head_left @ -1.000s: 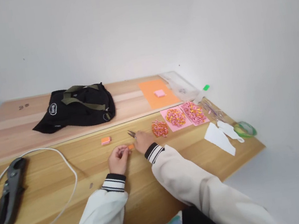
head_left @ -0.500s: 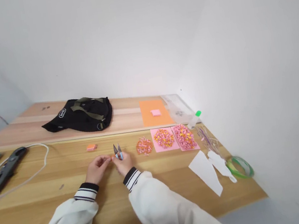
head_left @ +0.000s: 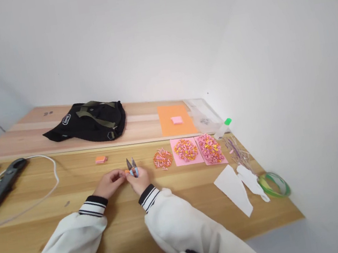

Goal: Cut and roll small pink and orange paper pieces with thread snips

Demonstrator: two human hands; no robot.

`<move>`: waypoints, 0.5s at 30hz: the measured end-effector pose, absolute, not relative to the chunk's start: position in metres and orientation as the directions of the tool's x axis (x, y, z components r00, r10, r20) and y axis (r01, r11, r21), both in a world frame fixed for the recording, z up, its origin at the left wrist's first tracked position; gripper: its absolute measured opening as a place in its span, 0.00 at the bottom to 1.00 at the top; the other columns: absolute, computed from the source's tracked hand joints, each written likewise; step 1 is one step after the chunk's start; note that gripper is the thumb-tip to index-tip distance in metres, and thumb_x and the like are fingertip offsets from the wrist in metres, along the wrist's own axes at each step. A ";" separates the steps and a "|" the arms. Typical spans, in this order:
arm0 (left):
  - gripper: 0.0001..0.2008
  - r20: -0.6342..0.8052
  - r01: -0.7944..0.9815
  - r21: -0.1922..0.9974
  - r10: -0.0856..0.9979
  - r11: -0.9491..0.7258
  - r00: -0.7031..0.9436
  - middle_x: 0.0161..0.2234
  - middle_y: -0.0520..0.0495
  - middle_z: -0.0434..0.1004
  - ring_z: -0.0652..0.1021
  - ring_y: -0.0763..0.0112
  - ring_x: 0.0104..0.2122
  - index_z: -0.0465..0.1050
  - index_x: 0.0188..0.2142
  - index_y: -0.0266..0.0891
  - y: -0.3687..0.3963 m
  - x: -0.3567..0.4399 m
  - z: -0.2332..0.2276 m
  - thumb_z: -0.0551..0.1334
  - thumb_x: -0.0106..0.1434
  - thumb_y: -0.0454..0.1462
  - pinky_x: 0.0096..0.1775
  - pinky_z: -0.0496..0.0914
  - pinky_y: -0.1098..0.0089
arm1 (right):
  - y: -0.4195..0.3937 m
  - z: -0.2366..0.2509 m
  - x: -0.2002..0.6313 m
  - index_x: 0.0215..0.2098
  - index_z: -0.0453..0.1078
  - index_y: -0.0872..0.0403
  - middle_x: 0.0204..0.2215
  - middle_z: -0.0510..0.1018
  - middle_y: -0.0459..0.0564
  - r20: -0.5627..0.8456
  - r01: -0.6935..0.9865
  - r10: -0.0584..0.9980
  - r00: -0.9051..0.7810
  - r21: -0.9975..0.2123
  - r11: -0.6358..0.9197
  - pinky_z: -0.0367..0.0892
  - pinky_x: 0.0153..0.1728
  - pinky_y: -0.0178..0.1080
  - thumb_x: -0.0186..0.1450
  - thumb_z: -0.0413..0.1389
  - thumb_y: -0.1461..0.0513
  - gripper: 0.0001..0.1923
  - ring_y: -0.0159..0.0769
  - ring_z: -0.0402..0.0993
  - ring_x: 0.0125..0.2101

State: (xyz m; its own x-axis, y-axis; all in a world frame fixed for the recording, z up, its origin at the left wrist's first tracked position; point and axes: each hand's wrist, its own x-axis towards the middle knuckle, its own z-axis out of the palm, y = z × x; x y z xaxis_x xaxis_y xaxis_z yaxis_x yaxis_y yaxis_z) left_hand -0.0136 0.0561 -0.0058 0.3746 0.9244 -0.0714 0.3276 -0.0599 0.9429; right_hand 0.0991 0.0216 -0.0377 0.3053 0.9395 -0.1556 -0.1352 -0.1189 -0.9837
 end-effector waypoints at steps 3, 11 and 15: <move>0.13 -0.059 0.331 0.939 0.906 -0.091 0.418 0.20 0.49 0.72 0.71 0.69 0.22 0.70 0.20 0.38 0.057 -0.018 -0.009 0.63 0.43 0.47 0.28 0.66 0.69 | 0.020 -0.035 0.100 0.21 0.60 0.55 0.13 0.60 0.38 -0.168 -0.110 0.940 0.297 -0.984 -0.141 0.53 0.17 0.30 0.47 0.55 0.55 0.12 0.25 0.55 0.16; 0.13 0.016 0.332 0.925 0.892 -0.185 0.451 0.16 0.54 0.65 0.64 0.75 0.18 0.68 0.19 0.38 0.052 -0.024 -0.022 0.58 0.48 0.46 0.22 0.60 0.74 | 0.013 -0.027 0.104 0.21 0.59 0.54 0.12 0.58 0.37 -0.179 -0.018 0.954 0.241 -0.983 -0.181 0.51 0.14 0.30 0.47 0.58 0.54 0.15 0.23 0.52 0.14; 0.14 0.022 0.238 0.962 0.907 -0.134 0.420 0.16 0.53 0.65 0.65 0.75 0.19 0.68 0.18 0.37 0.050 -0.022 -0.019 0.58 0.50 0.45 0.24 0.61 0.73 | 0.011 -0.025 0.104 0.26 0.60 0.54 0.11 0.57 0.35 -0.180 -0.044 0.947 0.267 -0.984 -0.174 0.48 0.10 0.30 0.47 0.58 0.49 0.19 0.22 0.50 0.10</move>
State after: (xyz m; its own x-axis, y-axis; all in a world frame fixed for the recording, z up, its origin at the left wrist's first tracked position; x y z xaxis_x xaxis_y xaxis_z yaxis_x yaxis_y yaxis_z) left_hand -0.0217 0.0504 -0.0190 0.4203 0.9071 0.0224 0.2381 -0.1341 0.9619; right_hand 0.1039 0.0115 -0.0248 0.2672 0.9467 -0.1798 -0.0444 -0.1743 -0.9837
